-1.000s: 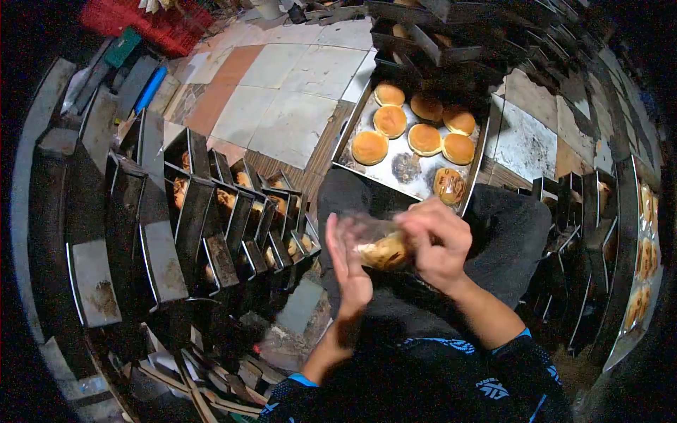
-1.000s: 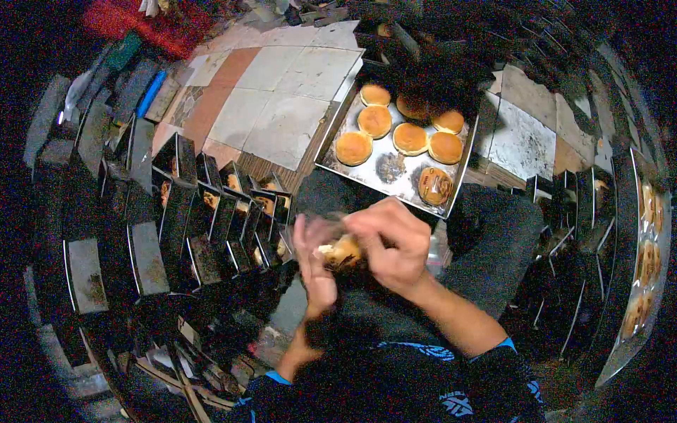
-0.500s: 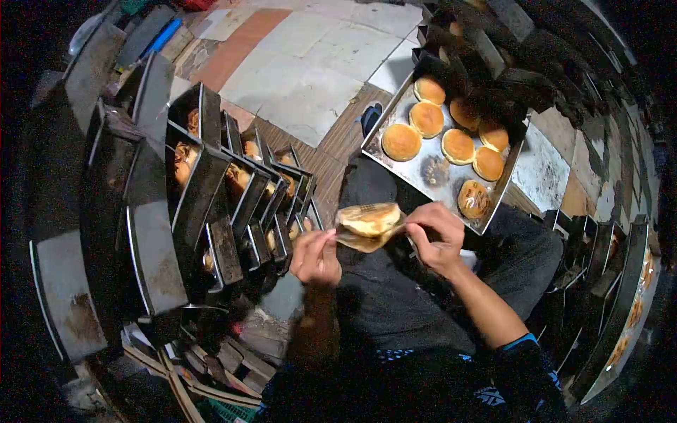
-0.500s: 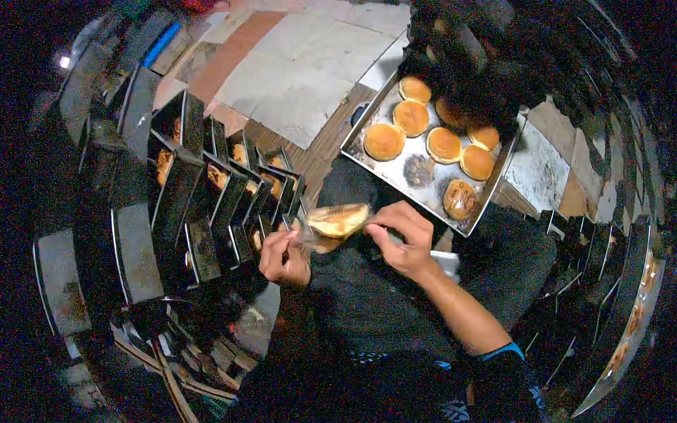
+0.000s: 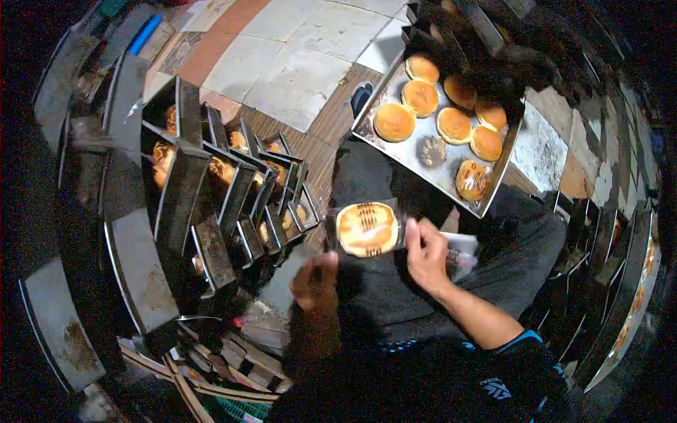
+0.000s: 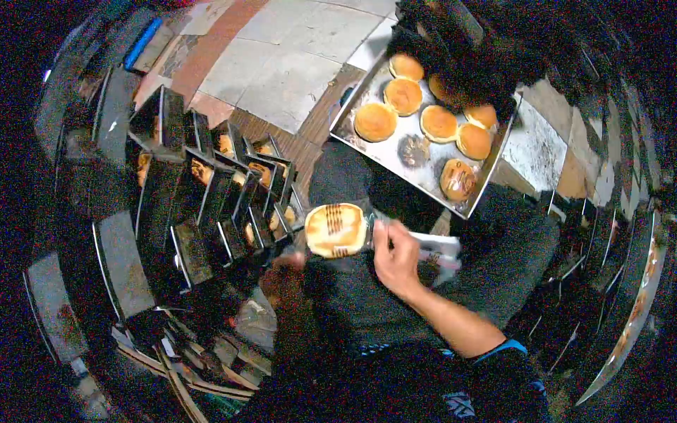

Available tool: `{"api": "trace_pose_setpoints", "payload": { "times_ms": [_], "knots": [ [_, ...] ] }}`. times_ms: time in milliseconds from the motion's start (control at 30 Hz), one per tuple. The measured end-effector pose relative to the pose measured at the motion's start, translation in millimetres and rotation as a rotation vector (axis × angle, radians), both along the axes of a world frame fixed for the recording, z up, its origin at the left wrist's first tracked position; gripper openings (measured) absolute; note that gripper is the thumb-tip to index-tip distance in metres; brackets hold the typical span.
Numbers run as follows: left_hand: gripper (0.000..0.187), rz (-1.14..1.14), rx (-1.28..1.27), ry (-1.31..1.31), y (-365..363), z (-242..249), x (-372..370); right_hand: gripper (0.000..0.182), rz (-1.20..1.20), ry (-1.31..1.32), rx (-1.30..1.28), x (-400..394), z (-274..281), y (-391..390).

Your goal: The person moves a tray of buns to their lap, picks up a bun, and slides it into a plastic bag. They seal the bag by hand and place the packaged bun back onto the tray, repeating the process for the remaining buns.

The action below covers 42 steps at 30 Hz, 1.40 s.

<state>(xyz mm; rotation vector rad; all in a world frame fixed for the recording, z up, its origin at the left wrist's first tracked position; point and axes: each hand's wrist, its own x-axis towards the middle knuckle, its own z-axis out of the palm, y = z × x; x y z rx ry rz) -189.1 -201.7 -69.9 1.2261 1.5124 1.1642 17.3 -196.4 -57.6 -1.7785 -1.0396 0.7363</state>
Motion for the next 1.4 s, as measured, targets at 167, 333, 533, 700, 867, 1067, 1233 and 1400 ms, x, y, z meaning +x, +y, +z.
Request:
{"api": "trace_pose_setpoints", "payload": {
  "times_ms": [167, 333, 533, 700, 867, 1067, 1233, 1400],
  "knots": [
    [0.015, -0.168, 0.154, 0.517, -25.4, 38.0, 1.4, 0.032, 0.293, -0.124, -0.176, 29.6, 7.6, -31.2],
    [0.017, -0.1, 0.014, 0.025, 45.3, 81.8, 16.5, 0.027, 0.537, -0.2, 0.279, 41.2, 77.5, 24.9],
    [0.02, -0.094, -0.165, -0.132, 99.6, 82.2, 41.0, 0.052, 0.521, 0.042, 0.031, 53.9, 27.9, 61.0],
    [0.018, -0.225, -0.063, 0.049, 86.1, 52.7, 89.2, 0.05, -0.275, 0.684, -0.312, 109.9, -48.2, 68.5],
    [0.028, -0.74, 0.201, 0.358, 46.3, 20.8, 172.7, 0.033, -0.015, -0.253, -0.311, 146.7, -53.0, 25.8],
    [0.015, -1.136, 0.03, 0.506, 28.3, -6.0, 163.1, 0.015, 0.576, -0.089, -0.128, 149.8, 18.7, -52.5],
    [0.02, -1.106, 0.097, 0.623, 24.3, 0.5, 174.3, 0.011, 0.315, -0.167, -0.201, 145.7, 14.0, -70.2],
    [0.033, -0.949, 0.069, 0.175, 49.7, 5.2, 162.0, 0.01, -0.135, -0.316, 0.343, 155.6, 49.2, -55.9]
  ]
}}
